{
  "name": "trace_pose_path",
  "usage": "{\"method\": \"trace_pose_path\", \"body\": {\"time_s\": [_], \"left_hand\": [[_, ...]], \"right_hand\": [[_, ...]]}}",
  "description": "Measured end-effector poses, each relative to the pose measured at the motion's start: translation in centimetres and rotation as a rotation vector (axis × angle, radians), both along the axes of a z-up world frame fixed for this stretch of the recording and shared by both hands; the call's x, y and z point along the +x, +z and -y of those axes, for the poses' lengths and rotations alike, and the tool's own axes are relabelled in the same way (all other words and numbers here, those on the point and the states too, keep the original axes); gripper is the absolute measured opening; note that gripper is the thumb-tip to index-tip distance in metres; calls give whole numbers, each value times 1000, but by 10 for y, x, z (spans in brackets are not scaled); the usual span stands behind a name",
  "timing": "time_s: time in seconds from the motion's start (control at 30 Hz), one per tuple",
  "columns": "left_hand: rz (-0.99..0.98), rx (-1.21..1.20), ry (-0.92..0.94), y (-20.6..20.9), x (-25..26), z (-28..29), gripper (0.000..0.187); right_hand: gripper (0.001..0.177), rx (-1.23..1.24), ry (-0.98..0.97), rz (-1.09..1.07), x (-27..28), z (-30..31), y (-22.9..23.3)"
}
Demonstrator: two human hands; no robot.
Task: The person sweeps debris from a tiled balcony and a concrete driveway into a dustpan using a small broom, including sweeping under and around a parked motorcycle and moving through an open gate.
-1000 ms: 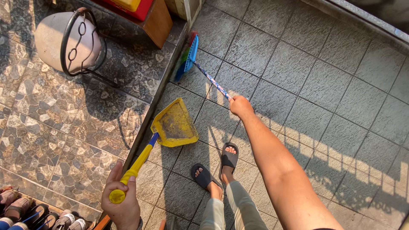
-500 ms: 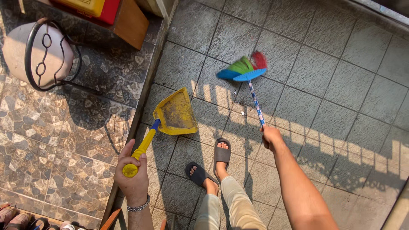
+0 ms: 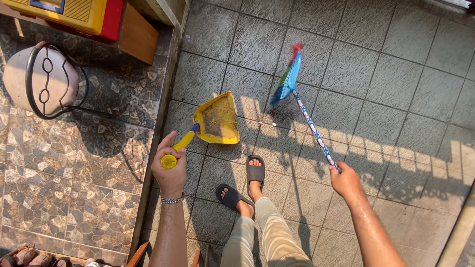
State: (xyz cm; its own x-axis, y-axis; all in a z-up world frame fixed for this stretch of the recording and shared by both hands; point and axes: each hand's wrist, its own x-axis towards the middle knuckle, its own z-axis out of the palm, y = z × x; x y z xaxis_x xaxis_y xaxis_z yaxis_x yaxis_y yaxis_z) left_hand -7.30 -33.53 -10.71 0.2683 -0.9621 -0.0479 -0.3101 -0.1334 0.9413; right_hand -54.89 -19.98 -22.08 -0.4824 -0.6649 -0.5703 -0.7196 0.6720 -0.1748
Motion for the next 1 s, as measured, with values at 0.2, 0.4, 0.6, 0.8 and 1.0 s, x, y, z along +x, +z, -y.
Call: {"method": "trace_pose_path", "body": {"time_s": [0.2, 0.4, 0.6, 0.8, 1.0], "left_hand": [[47, 23, -88, -20, -16, 13, 21], [-2, 50, -95, -38, -29, 18, 19], [23, 23, -225, -47, -40, 23, 19], [36, -19, -261, -71, -56, 39, 19], [1, -122, -230, -93, -85, 56, 17]], "right_hand": [[34, 261, 239, -164, -14, 122, -15], [29, 407, 438, -46, -5, 82, -9], [45, 431, 238, -111, -9, -2, 64], [44, 300, 32, -138, -63, -80, 9], [40, 82, -81, 132, -52, -107, -99]]}}
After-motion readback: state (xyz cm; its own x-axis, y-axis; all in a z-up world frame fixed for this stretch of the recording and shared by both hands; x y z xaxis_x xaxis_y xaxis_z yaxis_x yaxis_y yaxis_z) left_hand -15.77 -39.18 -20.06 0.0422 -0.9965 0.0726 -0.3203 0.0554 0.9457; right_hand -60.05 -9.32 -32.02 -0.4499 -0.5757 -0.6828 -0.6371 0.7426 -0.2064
